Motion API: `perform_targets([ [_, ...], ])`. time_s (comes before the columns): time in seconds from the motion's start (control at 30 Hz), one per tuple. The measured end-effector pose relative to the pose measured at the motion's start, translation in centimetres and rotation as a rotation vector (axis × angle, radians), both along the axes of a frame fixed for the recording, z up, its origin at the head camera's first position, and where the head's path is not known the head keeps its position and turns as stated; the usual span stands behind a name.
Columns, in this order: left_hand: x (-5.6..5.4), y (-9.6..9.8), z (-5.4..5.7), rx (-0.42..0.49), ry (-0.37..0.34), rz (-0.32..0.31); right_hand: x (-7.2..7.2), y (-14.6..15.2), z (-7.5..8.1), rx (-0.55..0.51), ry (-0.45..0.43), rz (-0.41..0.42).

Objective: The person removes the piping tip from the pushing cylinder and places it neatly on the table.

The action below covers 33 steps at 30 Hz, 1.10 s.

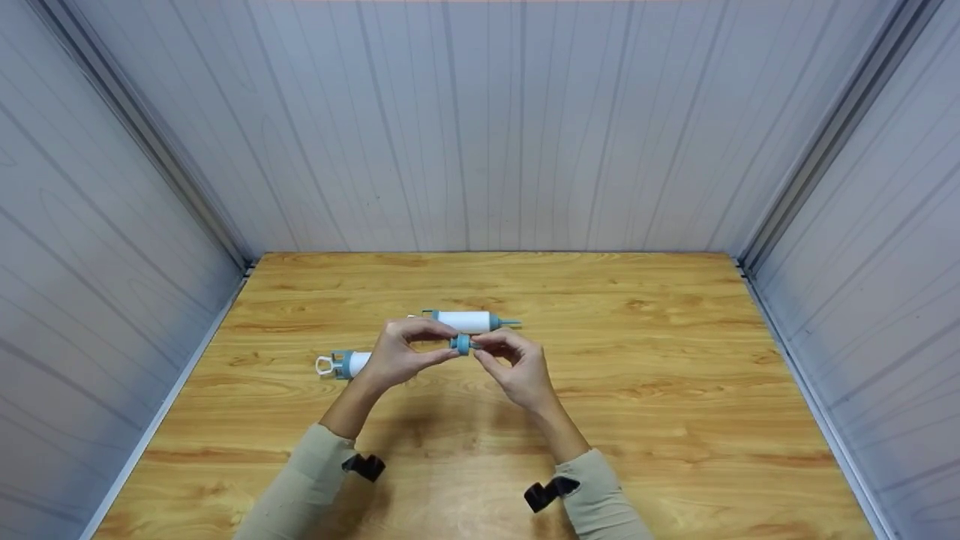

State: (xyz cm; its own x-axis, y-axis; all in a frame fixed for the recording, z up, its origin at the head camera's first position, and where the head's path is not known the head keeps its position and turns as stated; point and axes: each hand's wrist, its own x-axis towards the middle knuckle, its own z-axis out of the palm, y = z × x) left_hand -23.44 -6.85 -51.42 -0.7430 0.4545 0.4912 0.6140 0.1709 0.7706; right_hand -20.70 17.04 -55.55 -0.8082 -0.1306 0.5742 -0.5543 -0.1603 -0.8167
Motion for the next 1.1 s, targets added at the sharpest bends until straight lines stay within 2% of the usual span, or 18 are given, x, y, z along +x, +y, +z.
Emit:
perform_targets([
  [0.17, -0.14, 0.00, 0.23, 0.038, 0.020, -0.004, -0.10, 0.10, 0.05, -0.010, -0.010, -0.007],
  [0.33, -0.08, 0.16, 0.36, 0.050, 0.008, -0.010, -0.06, 0.13, 0.07, 0.004, -0.020, 0.010],
  [0.6, -0.07, 0.53, 0.58, 0.033, -0.015, -0.016, 0.05, 0.01, 0.11, 0.026, -0.012, 0.028],
  [1.1, -0.07, 0.69, 0.44, 0.002, 0.007, -0.016, -0.06, -0.15, 0.01, 0.003, -0.011, 0.031],
])
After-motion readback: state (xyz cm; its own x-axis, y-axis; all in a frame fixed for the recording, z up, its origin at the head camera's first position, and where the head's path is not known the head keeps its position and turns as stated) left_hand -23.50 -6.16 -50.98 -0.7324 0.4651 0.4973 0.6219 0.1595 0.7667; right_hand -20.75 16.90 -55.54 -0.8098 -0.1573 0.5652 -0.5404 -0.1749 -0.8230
